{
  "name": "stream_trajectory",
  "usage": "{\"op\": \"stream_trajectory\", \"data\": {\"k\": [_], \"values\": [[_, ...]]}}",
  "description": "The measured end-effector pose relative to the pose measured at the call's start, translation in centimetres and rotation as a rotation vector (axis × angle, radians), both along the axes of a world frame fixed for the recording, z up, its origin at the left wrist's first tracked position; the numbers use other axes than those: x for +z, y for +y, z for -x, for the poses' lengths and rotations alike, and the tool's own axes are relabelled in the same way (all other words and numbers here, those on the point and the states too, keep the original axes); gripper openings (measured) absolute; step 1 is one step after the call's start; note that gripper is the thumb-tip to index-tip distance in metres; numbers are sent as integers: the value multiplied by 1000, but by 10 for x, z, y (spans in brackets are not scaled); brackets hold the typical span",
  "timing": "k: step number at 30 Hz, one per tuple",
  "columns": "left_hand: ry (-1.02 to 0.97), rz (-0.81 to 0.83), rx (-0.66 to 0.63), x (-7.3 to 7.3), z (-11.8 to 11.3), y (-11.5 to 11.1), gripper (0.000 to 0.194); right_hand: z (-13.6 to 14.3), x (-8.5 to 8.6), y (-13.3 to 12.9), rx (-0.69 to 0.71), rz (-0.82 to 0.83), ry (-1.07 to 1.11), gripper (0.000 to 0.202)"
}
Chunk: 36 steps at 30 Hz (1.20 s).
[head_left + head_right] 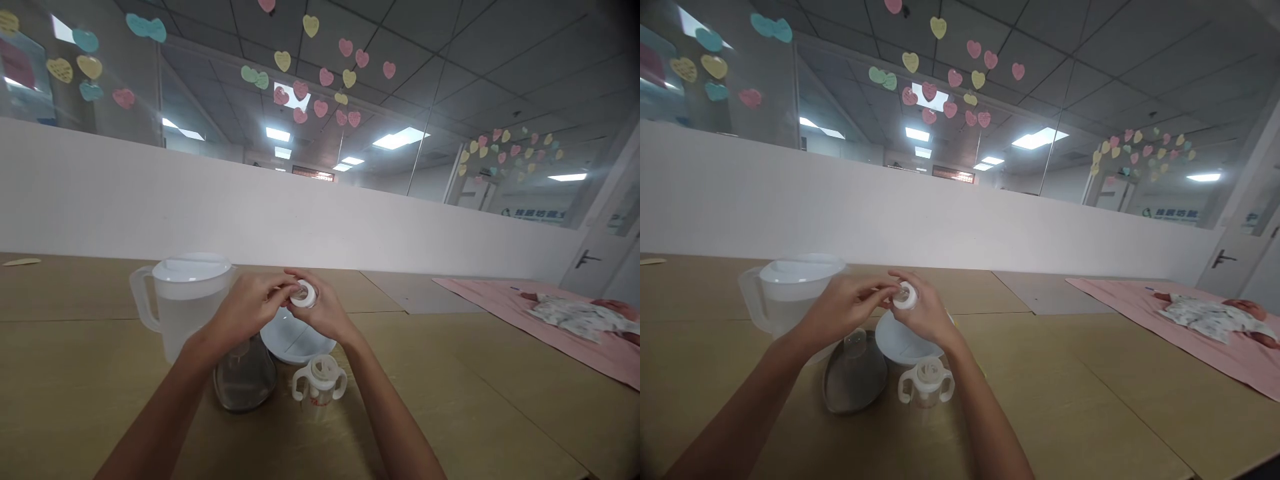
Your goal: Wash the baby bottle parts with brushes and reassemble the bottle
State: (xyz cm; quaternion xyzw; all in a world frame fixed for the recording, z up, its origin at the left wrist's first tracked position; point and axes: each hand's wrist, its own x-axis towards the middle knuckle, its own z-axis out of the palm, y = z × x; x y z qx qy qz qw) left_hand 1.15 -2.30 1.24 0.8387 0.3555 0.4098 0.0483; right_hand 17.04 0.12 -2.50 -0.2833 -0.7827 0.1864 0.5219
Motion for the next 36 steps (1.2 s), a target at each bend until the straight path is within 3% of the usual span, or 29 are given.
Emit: {"op": "stream_trajectory", "data": {"k": [3, 6, 11, 15, 19, 24, 27, 31, 36], "values": [[-112, 87, -82, 2, 3, 0, 26, -1, 2, -2, 86, 110, 36, 54], [-55, 45, -64, 0, 2, 3, 26, 1, -2, 2, 63, 50, 20, 52], [309, -168, 117, -9, -7, 6, 28, 3, -15, 16, -291, -282, -13, 38], [526, -171, 215, -10, -19, 0, 28, -1, -26, 24, -485, -351, -96, 36], [542, -80, 234, -9, -25, -4, 28, -8, -28, 28, -558, -368, -200, 30], [503, 135, 131, -14, -24, -13, 48, -26, -16, 29, -711, -324, -190, 8], [574, 279, 24, -22, -30, -20, 55, -45, -5, 25, -805, -306, -70, 20], [589, 321, -226, -32, -45, -19, 43, -66, 7, 15, -890, -300, 3, 36], [647, 325, -252, -37, -53, -10, 23, -72, 17, -1, -890, -226, -19, 45]]}}
